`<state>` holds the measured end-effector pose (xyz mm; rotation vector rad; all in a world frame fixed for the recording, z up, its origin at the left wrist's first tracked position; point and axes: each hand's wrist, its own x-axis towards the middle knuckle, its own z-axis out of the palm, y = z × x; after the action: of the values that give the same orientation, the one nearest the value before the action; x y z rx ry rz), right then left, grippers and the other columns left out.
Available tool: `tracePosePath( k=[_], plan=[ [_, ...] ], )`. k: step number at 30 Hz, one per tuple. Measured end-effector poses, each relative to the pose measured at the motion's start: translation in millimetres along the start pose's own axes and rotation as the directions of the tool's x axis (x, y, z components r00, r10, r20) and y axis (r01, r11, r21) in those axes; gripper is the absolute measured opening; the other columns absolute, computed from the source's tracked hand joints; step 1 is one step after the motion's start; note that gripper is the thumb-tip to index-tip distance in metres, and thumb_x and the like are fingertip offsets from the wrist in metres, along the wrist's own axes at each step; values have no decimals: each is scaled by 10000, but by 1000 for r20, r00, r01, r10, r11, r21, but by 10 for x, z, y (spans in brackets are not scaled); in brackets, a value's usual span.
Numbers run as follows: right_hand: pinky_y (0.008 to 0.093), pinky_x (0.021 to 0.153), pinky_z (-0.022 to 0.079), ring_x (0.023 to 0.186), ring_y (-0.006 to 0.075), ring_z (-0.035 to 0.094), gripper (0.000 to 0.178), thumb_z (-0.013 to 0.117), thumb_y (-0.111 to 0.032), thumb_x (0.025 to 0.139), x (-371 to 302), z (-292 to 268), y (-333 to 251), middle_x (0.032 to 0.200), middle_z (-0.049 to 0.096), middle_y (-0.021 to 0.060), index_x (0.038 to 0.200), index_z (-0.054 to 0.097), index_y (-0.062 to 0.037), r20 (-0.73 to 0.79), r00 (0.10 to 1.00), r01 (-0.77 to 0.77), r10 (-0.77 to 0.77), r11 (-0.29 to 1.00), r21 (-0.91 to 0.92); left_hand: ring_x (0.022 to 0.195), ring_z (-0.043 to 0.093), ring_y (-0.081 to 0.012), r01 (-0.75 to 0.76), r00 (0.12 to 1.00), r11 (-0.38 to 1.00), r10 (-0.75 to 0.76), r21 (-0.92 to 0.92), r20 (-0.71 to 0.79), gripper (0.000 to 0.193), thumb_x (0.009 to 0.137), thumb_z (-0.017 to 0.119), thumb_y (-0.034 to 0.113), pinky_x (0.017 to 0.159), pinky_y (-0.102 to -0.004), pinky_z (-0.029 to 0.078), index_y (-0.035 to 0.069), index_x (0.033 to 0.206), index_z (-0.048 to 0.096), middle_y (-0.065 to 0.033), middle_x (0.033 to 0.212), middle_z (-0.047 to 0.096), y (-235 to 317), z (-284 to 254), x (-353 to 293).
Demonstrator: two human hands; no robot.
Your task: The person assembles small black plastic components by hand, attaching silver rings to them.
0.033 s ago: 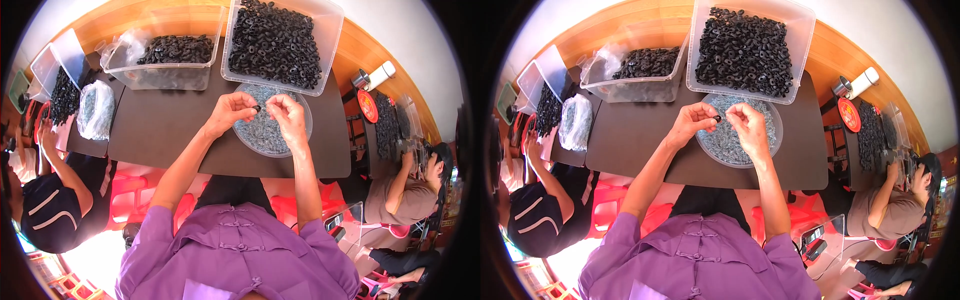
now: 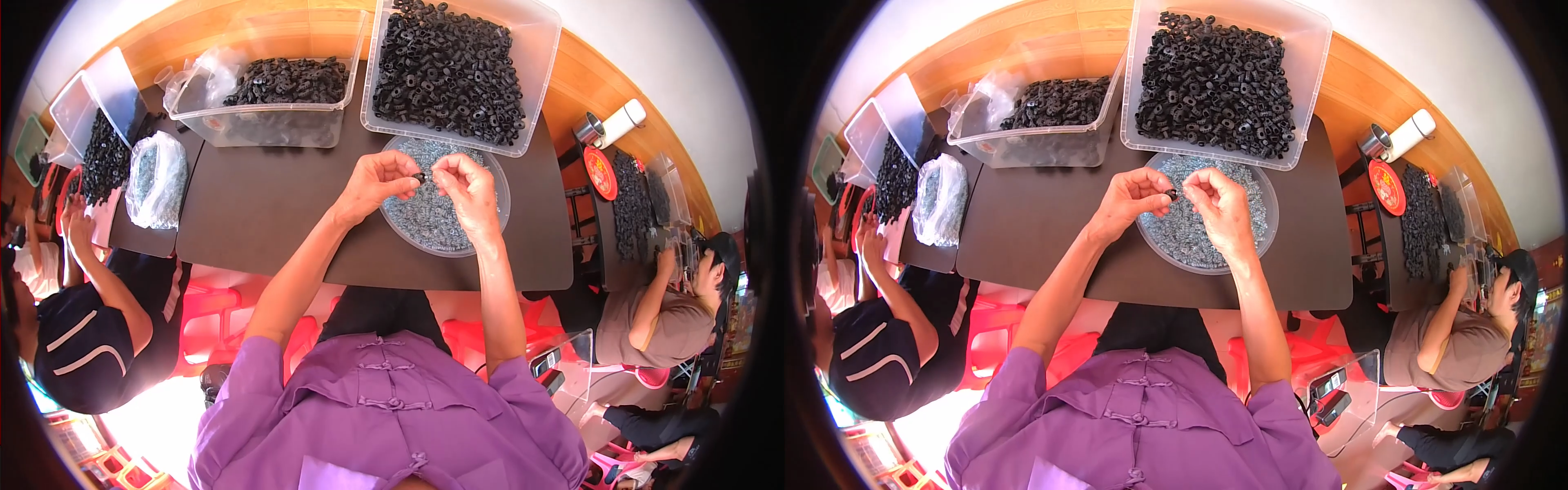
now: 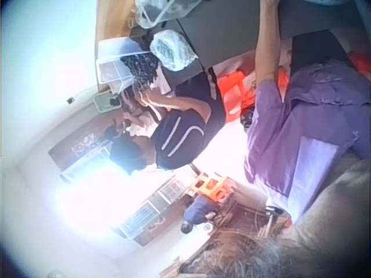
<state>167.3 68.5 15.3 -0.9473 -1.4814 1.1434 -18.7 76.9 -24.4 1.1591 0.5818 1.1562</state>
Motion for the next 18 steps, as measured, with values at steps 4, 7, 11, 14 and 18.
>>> tracePosePath(
  k=[4, 7, 11, 14, 18],
  plan=[
    [219, 573, 439, 637, 57, 533, 47, 642, -31, 855, -11, 17, 41, 740, 609, -3, 868, 610, 1, 37, 999, 33, -28, 990, -140, 741, 621, -91, -10, 1000, 998, 8, 58, 27, 140, 826, 680, 9, 683, -239, 521, 17, 949, 612, -28, 859, 640, -17, 11, -9],
    [227, 574, 448, 636, 69, 546, 61, 655, -18, 835, -42, 26, -6, 736, 612, 17, 863, 603, -2, 46, 995, 93, -83, 952, -291, 748, 617, -90, 9, 1000, 983, -12, 182, 20, 131, 829, 676, 14, 693, -242, 520, 14, 945, 615, -25, 861, 639, -31, 20, -18],
    [252, 568, 463, 630, 109, 575, 103, 683, -26, 811, -80, 69, -104, 743, 618, 54, 847, 591, 1, 16, 990, 136, -141, 909, -393, 756, 614, -90, 31, 999, 977, -36, 209, 20, 128, 830, 674, 18, 702, -249, 521, 8, 945, 618, -28, 869, 640, -15, 26, -17],
    [263, 559, 468, 624, 132, 585, 121, 696, -32, 801, -72, 103, -122, 749, 620, 67, 840, 588, 5, 46, 977, 207, -208, 876, -437, 760, 611, -91, 13, 1000, 981, -17, 193, 23, 136, 832, 676, 26, 708, -252, 521, 5, 953, 618, -30, 870, 640, -12, 42, -33],
    [260, 550, 466, 610, 131, 581, 130, 707, -30, 791, -69, 116, -92, 747, 618, 63, 837, 589, 0, 51, 975, 217, -218, 864, -454, 720, 597, -83, 5, 1000, 984, -4, 178, -6, 135, 820, 690, 59, 664, -241, 507, 4, 930, 633, -24, 824, 637, -12, 47, -35]
  ],
)
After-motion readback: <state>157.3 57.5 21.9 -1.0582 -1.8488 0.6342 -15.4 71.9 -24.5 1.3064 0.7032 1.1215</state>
